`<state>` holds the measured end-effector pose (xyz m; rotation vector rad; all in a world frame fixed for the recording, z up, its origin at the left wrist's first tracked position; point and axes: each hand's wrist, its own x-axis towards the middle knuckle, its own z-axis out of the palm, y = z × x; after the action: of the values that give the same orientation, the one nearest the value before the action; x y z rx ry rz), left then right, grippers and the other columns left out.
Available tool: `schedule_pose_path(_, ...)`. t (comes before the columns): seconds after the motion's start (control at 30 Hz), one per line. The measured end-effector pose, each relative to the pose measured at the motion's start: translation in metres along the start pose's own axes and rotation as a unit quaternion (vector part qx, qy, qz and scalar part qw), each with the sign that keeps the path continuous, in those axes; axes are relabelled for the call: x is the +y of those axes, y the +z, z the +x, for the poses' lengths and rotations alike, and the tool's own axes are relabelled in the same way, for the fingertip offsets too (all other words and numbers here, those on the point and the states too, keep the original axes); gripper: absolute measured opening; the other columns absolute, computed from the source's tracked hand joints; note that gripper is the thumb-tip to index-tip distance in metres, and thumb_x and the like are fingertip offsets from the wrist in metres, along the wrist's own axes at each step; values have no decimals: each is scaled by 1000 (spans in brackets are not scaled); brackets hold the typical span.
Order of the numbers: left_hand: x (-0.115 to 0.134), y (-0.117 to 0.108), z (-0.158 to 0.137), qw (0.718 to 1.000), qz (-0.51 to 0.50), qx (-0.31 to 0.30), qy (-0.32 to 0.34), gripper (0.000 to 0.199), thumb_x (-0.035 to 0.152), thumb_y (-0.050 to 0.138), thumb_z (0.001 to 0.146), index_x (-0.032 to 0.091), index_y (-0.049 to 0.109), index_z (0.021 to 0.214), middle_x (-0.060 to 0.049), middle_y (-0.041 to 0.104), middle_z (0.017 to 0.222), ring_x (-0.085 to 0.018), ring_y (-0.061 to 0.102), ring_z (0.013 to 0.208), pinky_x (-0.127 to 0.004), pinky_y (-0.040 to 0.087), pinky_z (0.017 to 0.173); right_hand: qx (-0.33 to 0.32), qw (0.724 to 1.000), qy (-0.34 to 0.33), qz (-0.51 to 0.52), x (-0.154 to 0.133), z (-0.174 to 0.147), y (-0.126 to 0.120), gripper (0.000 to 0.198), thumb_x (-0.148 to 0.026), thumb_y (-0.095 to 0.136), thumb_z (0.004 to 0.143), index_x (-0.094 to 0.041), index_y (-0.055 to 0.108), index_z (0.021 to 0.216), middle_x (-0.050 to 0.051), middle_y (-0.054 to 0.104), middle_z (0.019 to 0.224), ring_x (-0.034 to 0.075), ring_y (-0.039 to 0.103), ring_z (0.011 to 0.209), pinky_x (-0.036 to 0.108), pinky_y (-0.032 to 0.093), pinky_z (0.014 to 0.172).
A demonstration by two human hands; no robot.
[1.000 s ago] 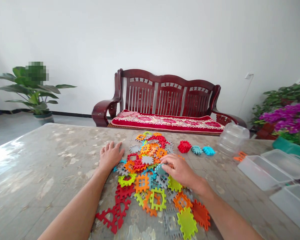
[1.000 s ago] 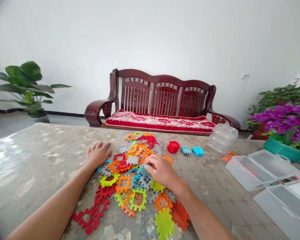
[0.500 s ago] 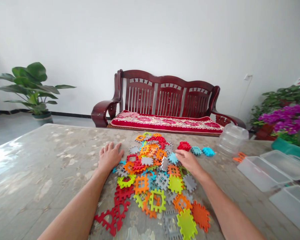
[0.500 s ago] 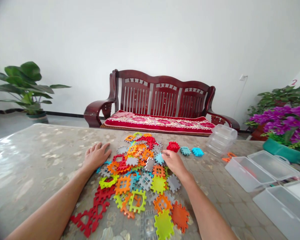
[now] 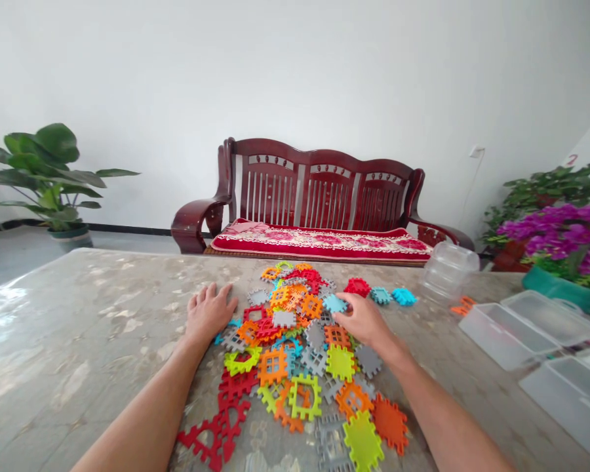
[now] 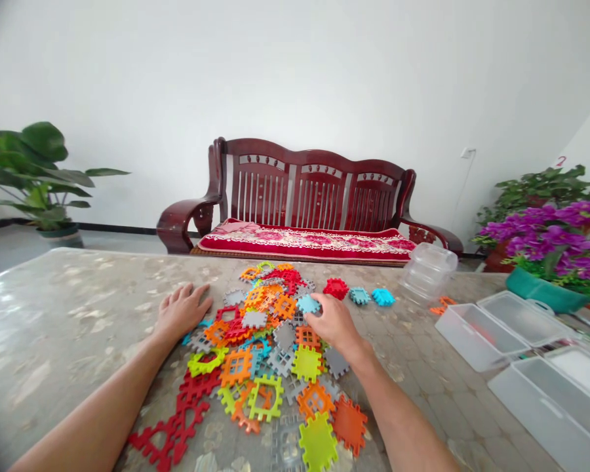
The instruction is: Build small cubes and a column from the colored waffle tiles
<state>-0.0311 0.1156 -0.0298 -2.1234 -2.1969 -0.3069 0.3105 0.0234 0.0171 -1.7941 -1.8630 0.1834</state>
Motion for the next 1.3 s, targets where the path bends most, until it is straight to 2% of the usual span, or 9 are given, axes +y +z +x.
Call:
schedule_pose_path(0.1,-1,1,1,1000,7,4,2,55,48,32,93,28,51,141,-13,46,147,-32,37,139,-46,28,111,106,993,44,42,15,10,-13,51,-43,62,76,-20,66,122,7,74,97,22,67,82,34,52,79)
schedule_pose_path(0.23,-1,3,1,1000,7,8,4,55,47,32,93,27,52,140,-13,46,147,-32,38,138,-46,29,110,222,968,117,-14,58,19,-28,53,-48,60,78,-21,64,124,8,72,101,24,66,88,36,50,82)
schedule_pose_path(0.33,-1,3,1,1000,7,10,3,54,47,32,93,28,53,139,-12,47,146,-31,39,137,-46,30,109,216,954,196,-71,91,18,-31,51,-47,58,79,-22,65,123,10,72,101,27,65,91,38,49,80)
schedule_pose_path(0.43,0,3,1,1000,10,10,0,54,46,33,93,28,52,140,-12,47,146,-31,39,137,-46,29,110,193,947,232,-113,110,15,-28,51,-48,57,80,-22,66,124,13,72,101,30,65,92,39,49,77)
schedule_pose_path(0.67,0,1,1,1000,5,1,0,55,46,33,93,28,51,141,-12,46,147,-33,37,139,-46,28,111,158,947,240,-144,112,15,-24,52,-49,57,81,-24,65,126,15,71,106,32,65,93,40,49,74)
schedule_pose_path(0.8,0,1,1,1000,4,2,-4,54,45,34,92,28,52,141,-12,47,147,-32,37,139,-46,28,112,166,952,208,-153,115,15,-22,50,-49,57,81,-22,68,122,13,72,110,33,63,98,41,48,79)
schedule_pose_path(0.93,1,1,1,1000,3,5,-2,54,45,34,92,28,52,140,-12,47,146,-32,38,138,-46,28,111,258,948,142,-125,110,13,-21,43,-42,49,84,-19,70,113,12,71,111,29,60,101,40,46,90)
schedule_pose_path(1.03,1,0,1,1000,-1,3,-3,54,45,34,93,27,53,140,-13,47,147,-32,38,138,-47,28,111,299,949,73,-67,96,10,-19,39,-38,43,87,-19,70,105,11,72,103,25,62,93,38,46,90)
schedule_pose_path(1.3,1,-1,0,1000,0,0,-1,55,46,34,93,27,52,141,-13,46,147,-32,38,138,-47,29,111,158,980,-108,55,37,0,3,20,-29,53,87,-22,72,90,6,74,88,20,66,80,33,50,75)
